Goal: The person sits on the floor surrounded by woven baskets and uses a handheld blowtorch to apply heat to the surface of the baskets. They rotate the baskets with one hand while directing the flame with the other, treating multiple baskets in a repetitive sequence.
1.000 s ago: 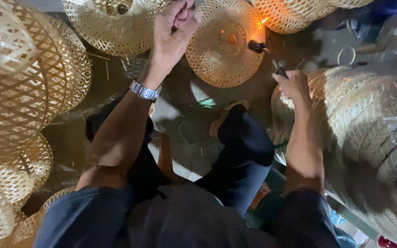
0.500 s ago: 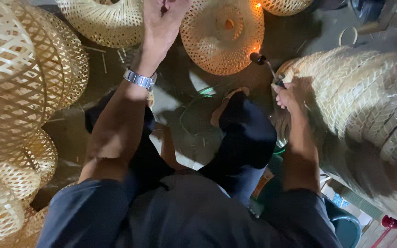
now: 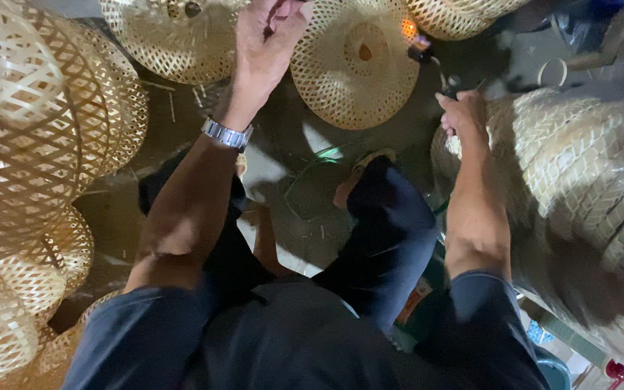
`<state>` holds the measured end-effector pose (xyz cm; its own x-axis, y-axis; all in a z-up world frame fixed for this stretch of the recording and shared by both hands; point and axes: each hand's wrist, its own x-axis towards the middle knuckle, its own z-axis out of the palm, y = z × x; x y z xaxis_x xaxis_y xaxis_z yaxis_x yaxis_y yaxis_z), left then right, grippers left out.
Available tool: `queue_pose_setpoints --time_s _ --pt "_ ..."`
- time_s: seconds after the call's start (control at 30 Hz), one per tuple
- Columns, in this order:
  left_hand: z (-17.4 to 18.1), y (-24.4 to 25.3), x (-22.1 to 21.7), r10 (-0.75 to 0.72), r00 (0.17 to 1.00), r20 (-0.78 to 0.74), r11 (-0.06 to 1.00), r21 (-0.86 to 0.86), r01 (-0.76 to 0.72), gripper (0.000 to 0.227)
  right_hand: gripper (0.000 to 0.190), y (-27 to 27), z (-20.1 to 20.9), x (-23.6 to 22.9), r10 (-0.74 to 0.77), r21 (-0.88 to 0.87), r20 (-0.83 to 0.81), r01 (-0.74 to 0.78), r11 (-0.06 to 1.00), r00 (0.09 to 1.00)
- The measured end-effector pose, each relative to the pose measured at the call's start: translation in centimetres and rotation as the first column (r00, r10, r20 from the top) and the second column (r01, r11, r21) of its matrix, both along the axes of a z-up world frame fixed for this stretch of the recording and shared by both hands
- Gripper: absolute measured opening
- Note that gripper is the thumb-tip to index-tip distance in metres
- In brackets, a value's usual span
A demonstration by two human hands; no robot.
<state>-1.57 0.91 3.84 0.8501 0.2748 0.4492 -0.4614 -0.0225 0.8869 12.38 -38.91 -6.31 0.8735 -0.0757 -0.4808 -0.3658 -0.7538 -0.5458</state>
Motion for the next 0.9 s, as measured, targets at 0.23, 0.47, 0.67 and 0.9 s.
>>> queue_pose_setpoints --time_s 0.23,0.47,0.67,0.9 --pt "0.8 0.1 0.2 -0.017 0.999 0.041 0.999 -0.037 0.019 0.008 0.035 3.8 -2.1 4.3 0.175 0.013 0.096 -0.177 0.984 0.98" --pt "-0.4 0.5 0.4 0.019 0.999 -0.037 0.999 -0.033 -0.02 0.018 0.032 8.8 -4.3 8.1 0.36 -0.182 0.097 -0.339 0.923 0.928" --pt "-0.8 0.9 0.6 -0.048 0.995 0.087 0.994 -0.093 0.057 0.018 0.017 7.9 -1.8 8.4 0.244 -0.195 0.111 -0.22 0.956 0.963" --pt "-0.2 1.1 0.1 0.013 1.0 -0.01 0.998 -0.061 -0.013 0.018 0.017 9.0 -0.1 7.8 0.256 -0.208 0.148 -0.223 0.952 0.955"
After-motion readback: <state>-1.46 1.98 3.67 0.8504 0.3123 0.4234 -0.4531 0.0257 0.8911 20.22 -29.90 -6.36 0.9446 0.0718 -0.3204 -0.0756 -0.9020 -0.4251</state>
